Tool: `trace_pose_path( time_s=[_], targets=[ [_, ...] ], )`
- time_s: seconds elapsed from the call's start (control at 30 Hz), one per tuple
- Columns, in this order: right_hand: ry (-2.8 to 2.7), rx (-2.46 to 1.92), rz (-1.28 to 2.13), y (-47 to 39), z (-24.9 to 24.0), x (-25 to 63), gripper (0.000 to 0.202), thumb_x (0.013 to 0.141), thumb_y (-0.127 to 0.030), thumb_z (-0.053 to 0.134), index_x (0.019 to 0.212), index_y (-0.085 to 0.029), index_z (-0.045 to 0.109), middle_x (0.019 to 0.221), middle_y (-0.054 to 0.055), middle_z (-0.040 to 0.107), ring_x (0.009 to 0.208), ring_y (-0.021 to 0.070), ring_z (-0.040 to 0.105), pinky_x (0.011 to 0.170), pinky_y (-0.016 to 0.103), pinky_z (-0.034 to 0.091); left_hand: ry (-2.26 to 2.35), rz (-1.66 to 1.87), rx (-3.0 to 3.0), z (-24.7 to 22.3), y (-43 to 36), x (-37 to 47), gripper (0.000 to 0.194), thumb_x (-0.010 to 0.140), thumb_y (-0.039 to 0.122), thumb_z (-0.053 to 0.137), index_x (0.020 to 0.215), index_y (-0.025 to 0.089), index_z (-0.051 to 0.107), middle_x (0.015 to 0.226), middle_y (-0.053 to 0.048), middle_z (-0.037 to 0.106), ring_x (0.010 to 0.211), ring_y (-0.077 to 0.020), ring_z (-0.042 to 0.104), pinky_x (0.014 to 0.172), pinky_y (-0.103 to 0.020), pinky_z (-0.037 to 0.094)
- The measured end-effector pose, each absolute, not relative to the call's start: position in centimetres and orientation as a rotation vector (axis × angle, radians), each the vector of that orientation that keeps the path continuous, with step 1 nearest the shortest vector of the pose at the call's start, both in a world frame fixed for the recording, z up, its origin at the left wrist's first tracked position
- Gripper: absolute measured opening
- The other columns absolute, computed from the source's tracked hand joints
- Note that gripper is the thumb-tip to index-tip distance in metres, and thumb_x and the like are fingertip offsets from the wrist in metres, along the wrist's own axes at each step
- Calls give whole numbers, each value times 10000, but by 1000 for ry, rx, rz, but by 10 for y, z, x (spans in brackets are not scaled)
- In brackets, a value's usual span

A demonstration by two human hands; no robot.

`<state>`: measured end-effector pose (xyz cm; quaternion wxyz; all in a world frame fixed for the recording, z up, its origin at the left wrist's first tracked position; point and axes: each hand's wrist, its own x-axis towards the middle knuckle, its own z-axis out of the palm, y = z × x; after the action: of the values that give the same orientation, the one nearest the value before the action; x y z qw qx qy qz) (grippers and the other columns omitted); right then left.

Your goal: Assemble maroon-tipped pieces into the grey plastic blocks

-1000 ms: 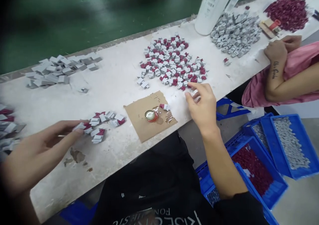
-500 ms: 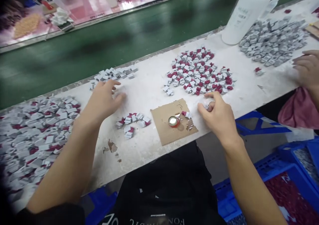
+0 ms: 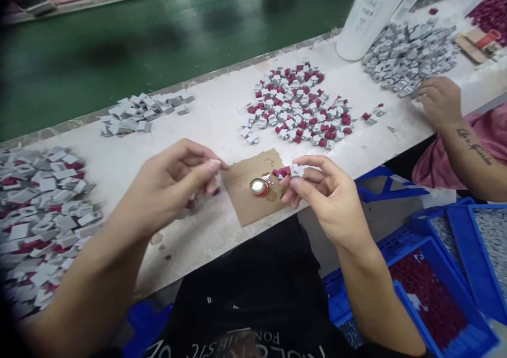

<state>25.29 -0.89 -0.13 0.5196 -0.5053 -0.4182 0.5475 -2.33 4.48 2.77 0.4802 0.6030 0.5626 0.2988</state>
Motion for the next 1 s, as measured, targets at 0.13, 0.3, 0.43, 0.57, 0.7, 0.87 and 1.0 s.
trace_pose_path(
  time_s=[0.13, 0.3, 0.43, 0.57, 0.7, 0.87, 1.0],
  targets=[
    [-1057, -1152, 1284, -23, 4, 228, 228, 965, -239, 965, 1123, -284, 807, 882, -17, 837, 723, 179, 839, 607, 269, 697, 1060, 748, 1284, 30, 14, 11, 179, 1067, 340, 816, 1173, 197, 831, 819, -21, 792, 646, -125, 698, 585, -221, 567],
    [-1187, -1199, 1164, -37, 1, 215, 285, 948, -149, 948, 1158, -305, 834, 1121, 10, 843, 955, 193, 859, 813, 292, 746, 1013, 846, 1192, 18, -4, 22, 135, 1114, 327, 771, 1144, 221, 848, 868, -12, 808, 695, -121, 721, 646, -218, 600],
    [-1294, -1217, 1169, -41, -1, 219, 184, 1032, -165, 851, 1154, -299, 886, 1102, 30, 860, 1011, 205, 859, 886, 312, 749, 1025, 834, 1167, 8, -11, 17, 120, 1090, 359, 807, 1129, 249, 836, 973, -32, 849, 737, -158, 756, 684, -269, 640],
    [-1314, -1335, 1047, -40, -5, 222, 148, 1040, -178, 844, 1109, -295, 903, 1072, 38, 860, 1000, 227, 847, 905, 371, 741, 1071, 800, 1147, 3, -17, 9, 214, 1089, 400, 800, 1255, 270, 839, 1051, -55, 859, 817, -201, 784, 745, -331, 680],
    [-1383, -1443, 866, -38, -8, 222, 173, 1039, -176, 839, 1127, -308, 907, 1101, 36, 870, 1041, 247, 837, 918, 407, 706, 1113, 786, 1171, 1, -20, -1, 261, 1143, 371, 708, 1350, 266, 828, 947, -48, 837, 887, -222, 813, 854, -372, 711],
    [-1523, -1474, 832, -34, -6, 219, 189, 1057, -153, 794, 1127, -297, 893, 1113, 37, 873, 1026, 245, 837, 893, 409, 687, 1115, 840, 1079, -1, -16, -6, 147, 1067, 338, 832, 1160, 227, 806, 963, -56, 863, 857, -217, 840, 828, -368, 738],
    [-1605, -1490, 792, -31, -2, 217, 180, 1067, -151, 767, 1120, -283, 876, 1093, 40, 865, 962, 233, 821, 847, 398, 678, 1147, 860, 1053, -3, -14, -6, 143, 1035, 310, 861, 1105, 219, 777, 961, -57, 862, 735, -181, 802, 672, -313, 694]
  ],
)
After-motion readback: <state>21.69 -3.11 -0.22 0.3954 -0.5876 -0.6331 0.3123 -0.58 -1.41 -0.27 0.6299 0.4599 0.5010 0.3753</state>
